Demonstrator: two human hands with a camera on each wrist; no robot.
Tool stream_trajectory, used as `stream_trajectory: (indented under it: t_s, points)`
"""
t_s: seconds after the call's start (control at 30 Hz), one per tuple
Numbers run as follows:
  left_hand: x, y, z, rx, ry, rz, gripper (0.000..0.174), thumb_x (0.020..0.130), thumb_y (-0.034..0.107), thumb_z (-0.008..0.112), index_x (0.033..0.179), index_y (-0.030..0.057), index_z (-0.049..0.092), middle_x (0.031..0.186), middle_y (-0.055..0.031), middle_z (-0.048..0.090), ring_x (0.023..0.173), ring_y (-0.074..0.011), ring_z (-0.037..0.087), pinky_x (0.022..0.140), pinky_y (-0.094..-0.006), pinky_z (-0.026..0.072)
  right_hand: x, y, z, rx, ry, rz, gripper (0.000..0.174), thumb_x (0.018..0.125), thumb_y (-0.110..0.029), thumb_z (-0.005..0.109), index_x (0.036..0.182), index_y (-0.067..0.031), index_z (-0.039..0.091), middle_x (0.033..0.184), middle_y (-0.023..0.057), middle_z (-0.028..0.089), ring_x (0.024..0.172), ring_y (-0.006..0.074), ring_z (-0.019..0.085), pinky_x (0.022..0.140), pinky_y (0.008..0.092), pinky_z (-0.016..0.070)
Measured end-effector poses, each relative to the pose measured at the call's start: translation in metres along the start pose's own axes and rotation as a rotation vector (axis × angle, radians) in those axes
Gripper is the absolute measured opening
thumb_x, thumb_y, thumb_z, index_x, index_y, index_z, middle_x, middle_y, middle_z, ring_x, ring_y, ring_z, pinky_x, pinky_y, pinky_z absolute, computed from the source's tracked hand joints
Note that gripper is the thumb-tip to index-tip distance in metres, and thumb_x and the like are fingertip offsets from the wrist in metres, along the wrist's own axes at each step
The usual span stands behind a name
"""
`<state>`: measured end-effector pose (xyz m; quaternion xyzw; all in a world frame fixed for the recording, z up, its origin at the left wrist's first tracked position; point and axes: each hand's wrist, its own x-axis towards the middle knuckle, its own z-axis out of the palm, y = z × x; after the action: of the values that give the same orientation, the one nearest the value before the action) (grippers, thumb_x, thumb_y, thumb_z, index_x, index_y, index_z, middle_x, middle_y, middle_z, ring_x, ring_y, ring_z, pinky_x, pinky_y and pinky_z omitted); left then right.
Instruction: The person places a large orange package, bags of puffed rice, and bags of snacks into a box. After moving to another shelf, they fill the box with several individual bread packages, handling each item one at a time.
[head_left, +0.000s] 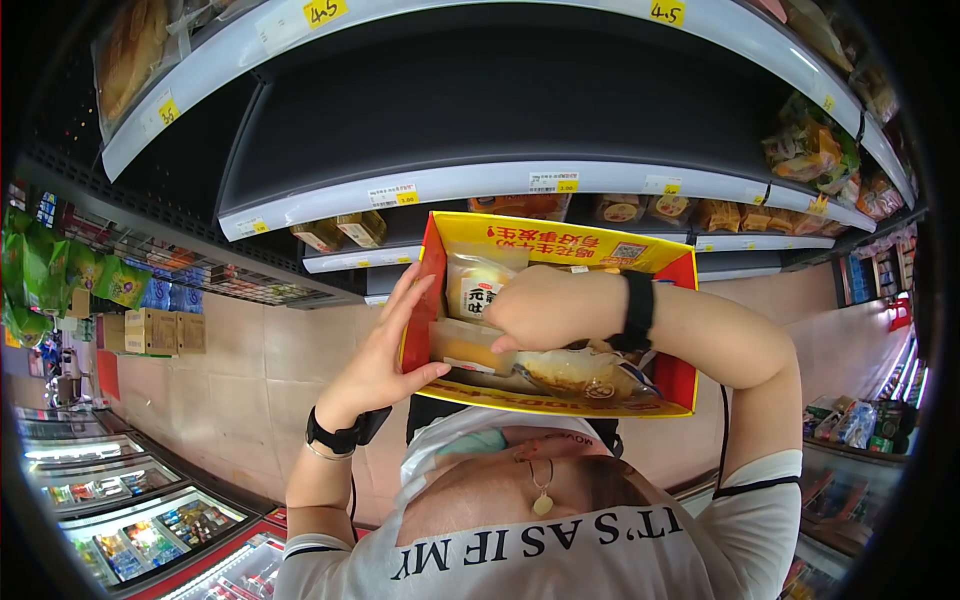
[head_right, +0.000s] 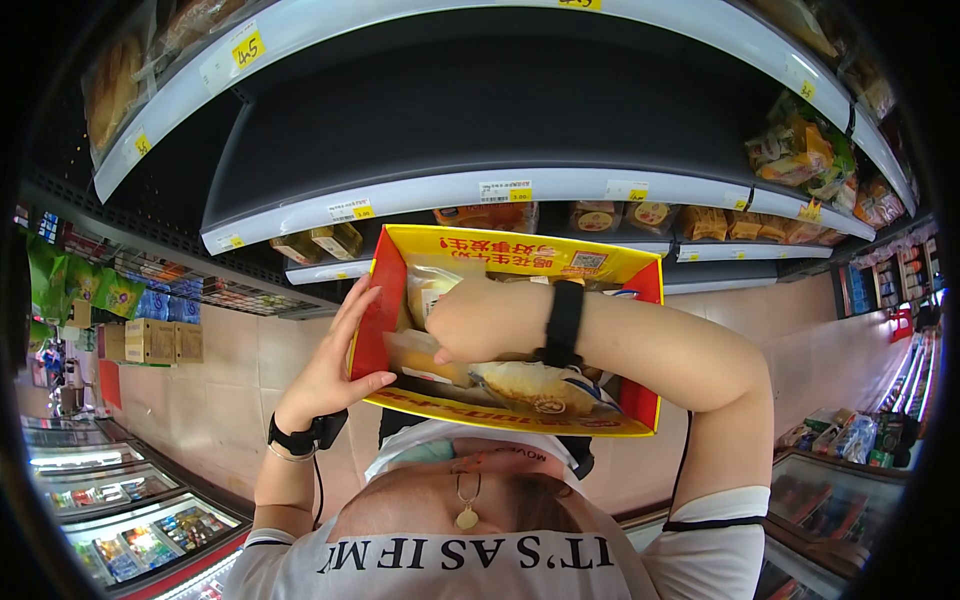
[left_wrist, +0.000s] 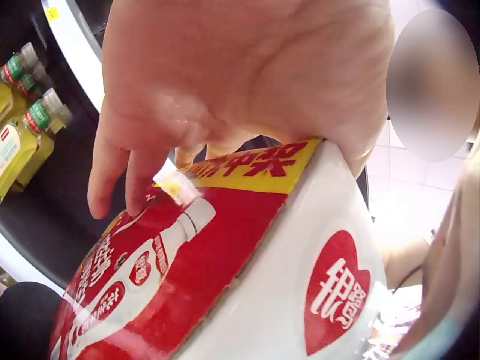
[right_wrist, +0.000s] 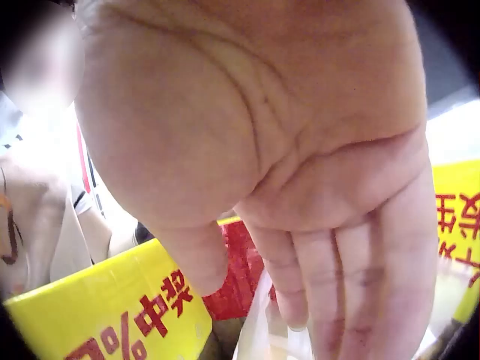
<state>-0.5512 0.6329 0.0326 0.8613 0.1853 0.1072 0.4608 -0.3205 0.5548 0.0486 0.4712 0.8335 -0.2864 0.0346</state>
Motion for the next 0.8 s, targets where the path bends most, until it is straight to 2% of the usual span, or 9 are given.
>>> stream_trajectory:
  t_s: [0.17, 0.23, 0.37, 0.43, 0.57, 0.63, 0.77, 0.8]
  points:
    - [-0.001, -0.006, 0.001, -0.015, -0.008, 0.022, 0.099, 0.066, 0.020, 0.079, 0.143, 0.0036, 0.019, 0.150, -0.0195, 0.015, 0.140, -0.0314, 0.015, 0.111, -0.0392, 0.0180, 0.033, 0.004, 0.014, -0.016, -0.153, 0.033, 0.038, 0.085, -0.033, 0.057, 0.075, 0.0041, 0.061, 0.073, 0.0201, 0.062, 0.072, 0.0391, 0.060, 0.065, 0.0449, 0.0476]
    - [-0.002, -0.007, 0.001, -0.033, -0.004, 0.028, 0.101, 0.066, 0.020, 0.080, 0.144, 0.0032, 0.018, 0.150, -0.0194, 0.015, 0.140, -0.0311, 0.015, 0.111, -0.0389, 0.0173, 0.041, 0.006, 0.028, 0.042, -0.101, -0.065, 0.036, 0.085, -0.029, 0.056, 0.071, 0.0032, 0.062, 0.069, 0.0209, 0.060, 0.072, 0.0397, 0.060, 0.064, 0.0452, 0.0475]
    - [-0.002, -0.008, 0.002, -0.084, 0.003, 0.017, 0.104, 0.064, 0.020, 0.081, 0.144, 0.0033, 0.016, 0.150, -0.0188, 0.015, 0.140, -0.0301, 0.015, 0.112, -0.0387, 0.0169, 0.041, 0.007, 0.036, 0.081, -0.041, -0.062, 0.031, 0.084, -0.026, 0.056, 0.072, 0.0017, 0.062, 0.070, 0.0215, 0.060, 0.071, 0.0395, 0.059, 0.064, 0.0452, 0.0472]
    - [-0.002, -0.009, 0.003, -0.110, 0.004, 0.010, 0.105, 0.064, 0.019, 0.081, 0.144, 0.0032, 0.015, 0.150, -0.0185, 0.015, 0.140, -0.0298, 0.015, 0.112, -0.0386, 0.0170, 0.031, -0.001, 0.018, 0.036, -0.082, -0.061, 0.029, 0.080, -0.023, 0.061, 0.080, 0.0052, 0.066, 0.081, 0.0209, 0.065, 0.079, 0.0364, 0.063, 0.071, 0.0424, 0.0492]
    - [-0.001, -0.009, 0.003, -0.100, 0.003, 0.018, 0.104, 0.063, 0.017, 0.081, 0.144, 0.0056, 0.017, 0.150, -0.0180, 0.014, 0.140, -0.0299, 0.016, 0.111, -0.0387, 0.0179, 0.012, -0.004, 0.011, 0.061, -0.032, -0.084, 0.027, 0.079, -0.022, 0.060, 0.080, 0.0048, 0.065, 0.078, 0.0212, 0.063, 0.077, 0.0369, 0.062, 0.071, 0.0427, 0.0491]
    - [-0.001, -0.008, 0.002, -0.091, -0.002, 0.014, 0.103, 0.063, 0.016, 0.081, 0.144, 0.0064, 0.018, 0.150, -0.0178, 0.014, 0.140, -0.0300, 0.016, 0.111, -0.0388, 0.0182, 0.001, 0.002, 0.009, 0.086, 0.065, -0.135, 0.027, 0.080, -0.022, 0.060, 0.080, 0.0045, 0.064, 0.075, 0.0209, 0.062, 0.075, 0.0374, 0.061, 0.069, 0.0428, 0.0484]
    - [-0.001, -0.007, 0.002, -0.061, -0.013, 0.009, 0.101, 0.064, 0.014, 0.080, 0.144, 0.0073, 0.020, 0.150, -0.0174, 0.013, 0.140, -0.0299, 0.016, 0.111, -0.0389, 0.0197, -0.011, 0.016, 0.011, 0.118, 0.119, -0.096, 0.029, 0.084, -0.029, 0.056, 0.080, -0.0007, 0.060, 0.072, 0.0193, 0.058, 0.074, 0.0368, 0.058, 0.068, 0.0439, 0.0450]
    - [0.000, -0.006, 0.002, -0.069, -0.012, 0.005, 0.100, 0.064, 0.014, 0.080, 0.144, 0.0072, 0.020, 0.151, -0.0172, 0.013, 0.140, -0.0297, 0.016, 0.111, -0.0389, 0.0202, -0.014, 0.018, 0.010, 0.168, 0.131, -0.023, 0.029, 0.085, -0.029, 0.056, 0.079, -0.0009, 0.060, 0.072, 0.0187, 0.058, 0.075, 0.0365, 0.058, 0.068, 0.0438, 0.0448]
